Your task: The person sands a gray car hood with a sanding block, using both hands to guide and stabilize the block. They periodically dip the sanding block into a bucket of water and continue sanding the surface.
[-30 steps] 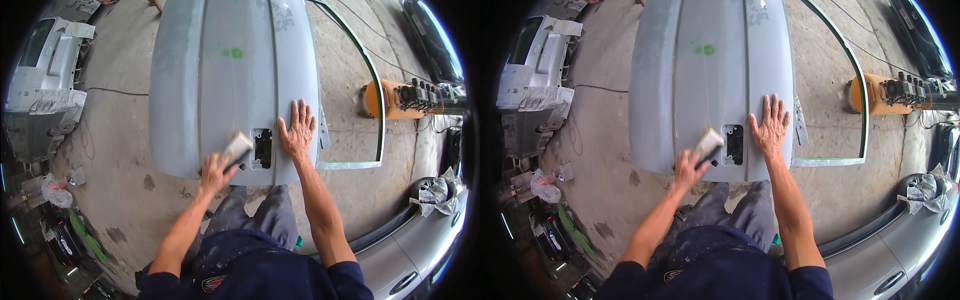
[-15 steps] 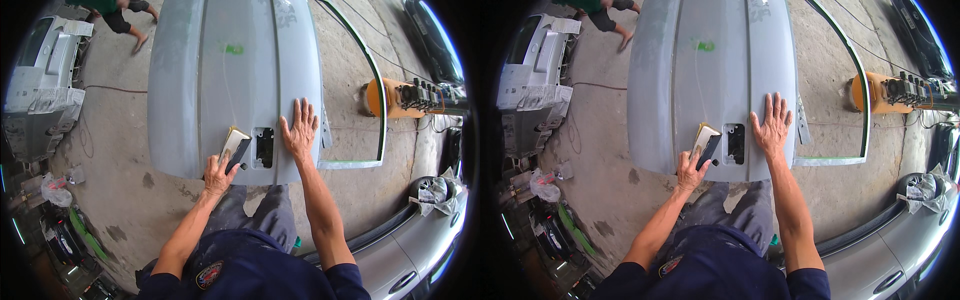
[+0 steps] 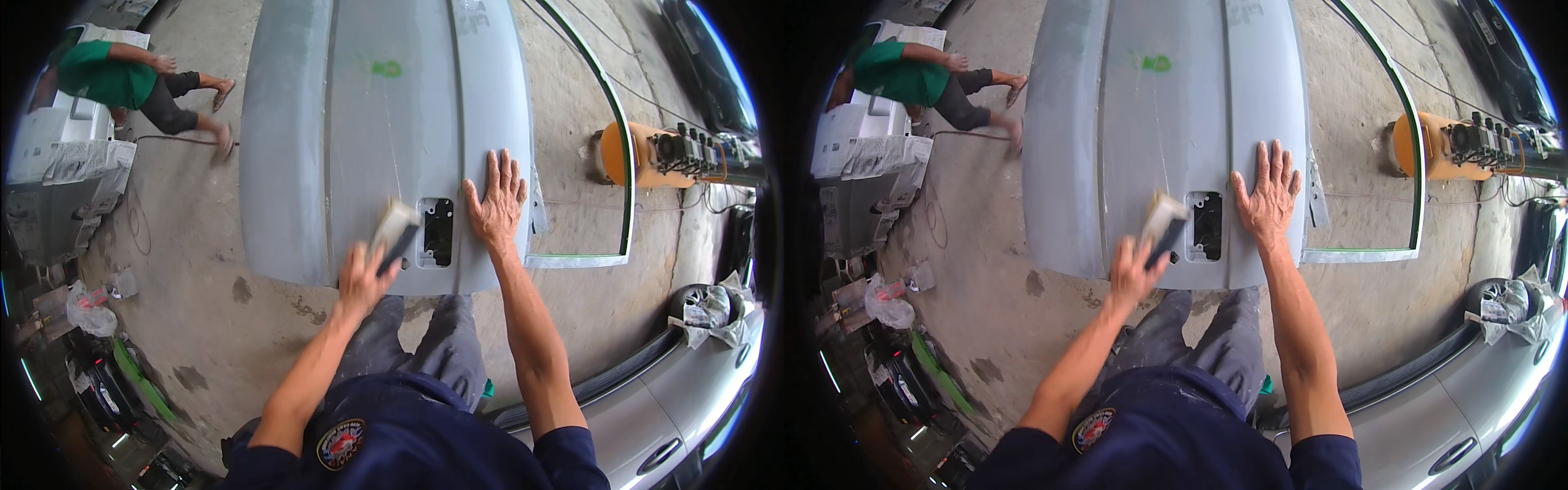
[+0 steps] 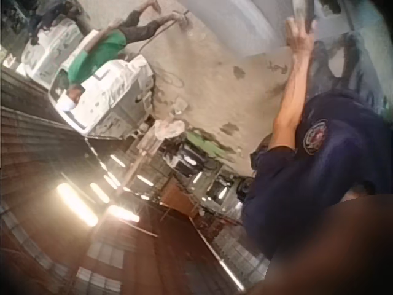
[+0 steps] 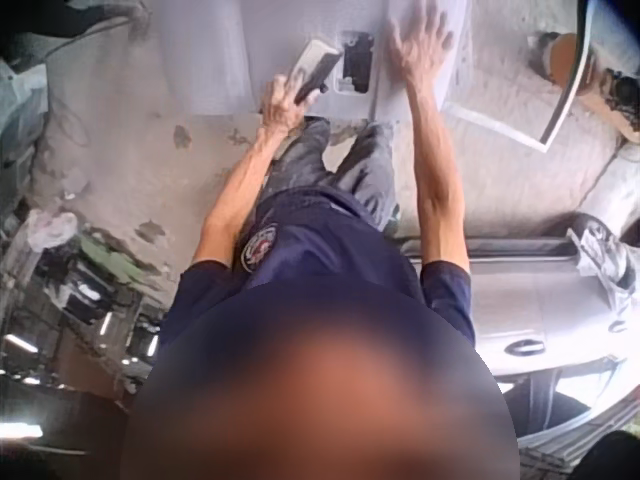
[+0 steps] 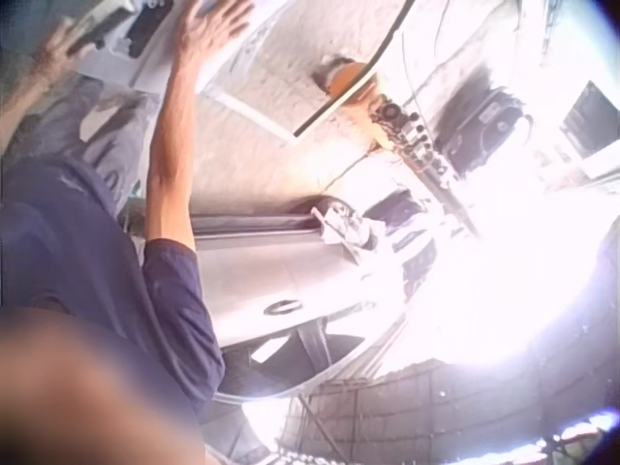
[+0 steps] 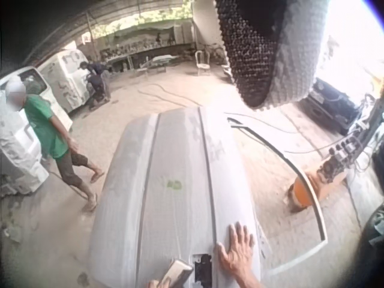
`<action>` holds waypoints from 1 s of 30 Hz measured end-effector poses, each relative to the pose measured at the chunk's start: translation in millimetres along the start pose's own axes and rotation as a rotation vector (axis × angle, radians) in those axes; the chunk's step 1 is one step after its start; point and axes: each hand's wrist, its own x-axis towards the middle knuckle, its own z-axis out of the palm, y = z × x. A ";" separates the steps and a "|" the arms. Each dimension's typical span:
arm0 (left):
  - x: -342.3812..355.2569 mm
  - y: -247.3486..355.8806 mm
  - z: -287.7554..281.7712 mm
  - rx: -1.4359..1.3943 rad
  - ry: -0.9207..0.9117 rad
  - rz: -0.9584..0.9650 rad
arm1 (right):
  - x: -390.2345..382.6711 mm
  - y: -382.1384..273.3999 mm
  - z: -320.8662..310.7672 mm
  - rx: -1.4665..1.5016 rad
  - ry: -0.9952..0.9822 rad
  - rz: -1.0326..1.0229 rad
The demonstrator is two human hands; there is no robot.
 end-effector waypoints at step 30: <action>127.8 -73.6 21.9 0.031 0.001 0.038 | -1.1 4.0 4.6 0.007 0.017 0.011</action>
